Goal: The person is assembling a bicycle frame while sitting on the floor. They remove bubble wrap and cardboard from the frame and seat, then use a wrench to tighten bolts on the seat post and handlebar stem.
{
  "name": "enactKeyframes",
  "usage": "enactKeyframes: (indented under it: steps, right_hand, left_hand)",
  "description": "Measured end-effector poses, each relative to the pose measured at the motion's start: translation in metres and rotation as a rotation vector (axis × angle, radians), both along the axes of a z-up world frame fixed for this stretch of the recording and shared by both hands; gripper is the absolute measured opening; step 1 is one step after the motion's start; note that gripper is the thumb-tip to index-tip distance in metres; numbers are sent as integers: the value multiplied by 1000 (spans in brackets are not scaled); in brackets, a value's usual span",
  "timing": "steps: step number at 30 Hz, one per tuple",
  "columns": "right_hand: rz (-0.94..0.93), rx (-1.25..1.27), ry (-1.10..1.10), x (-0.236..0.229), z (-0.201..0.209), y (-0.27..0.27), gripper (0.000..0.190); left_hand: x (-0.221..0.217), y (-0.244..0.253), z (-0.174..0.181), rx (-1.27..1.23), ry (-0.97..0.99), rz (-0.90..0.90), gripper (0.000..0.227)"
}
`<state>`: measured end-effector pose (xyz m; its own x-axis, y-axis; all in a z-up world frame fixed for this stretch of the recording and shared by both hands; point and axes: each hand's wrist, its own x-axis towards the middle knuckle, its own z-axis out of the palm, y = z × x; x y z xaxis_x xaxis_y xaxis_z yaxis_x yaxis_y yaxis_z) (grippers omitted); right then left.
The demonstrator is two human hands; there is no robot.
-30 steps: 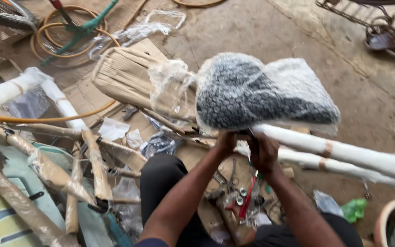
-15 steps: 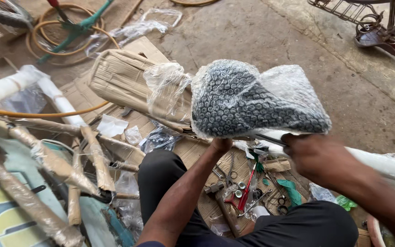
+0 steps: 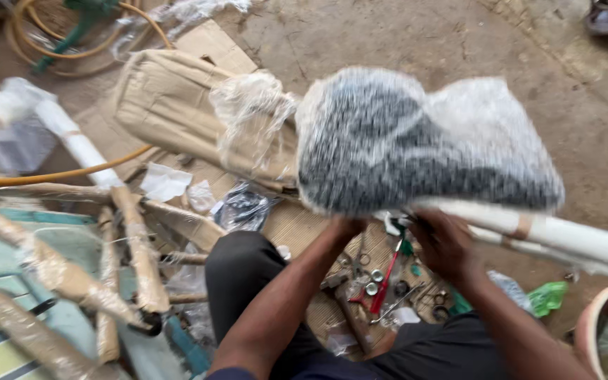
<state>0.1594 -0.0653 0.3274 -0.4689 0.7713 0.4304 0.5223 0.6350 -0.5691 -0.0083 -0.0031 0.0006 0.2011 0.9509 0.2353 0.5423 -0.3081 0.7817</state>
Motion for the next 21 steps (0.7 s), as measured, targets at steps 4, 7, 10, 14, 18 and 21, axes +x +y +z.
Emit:
enactKeyframes:
  steps: [4, 7, 10, 14, 18, 21]
  right_hand:
    - [-87, 104, 241, -33, -42, 15, 11]
    - [-117, -369, 74, -23, -27, -9, 16]
    - [30, -371, -272, -3, 37, -38, 31]
    - [-126, -677, -856, 8, 172, -37, 50]
    - [-151, -632, -1278, -16, 229, -28, 35]
    - [-26, -648, -1294, -20, 199, -7, 28]
  left_hand:
    - [-21, 12, 11, -54, 214, -26, 41]
    - [-32, 10, 19, 414, -138, 200, 39]
    - [-34, 12, 41, 418, -368, 202, 37]
    - [-38, -1, 54, 339, -284, 194, 36]
    - [-44, -17, 57, 389, -310, 174, 36]
    - [-46, -25, 53, 391, -323, 166, 35]
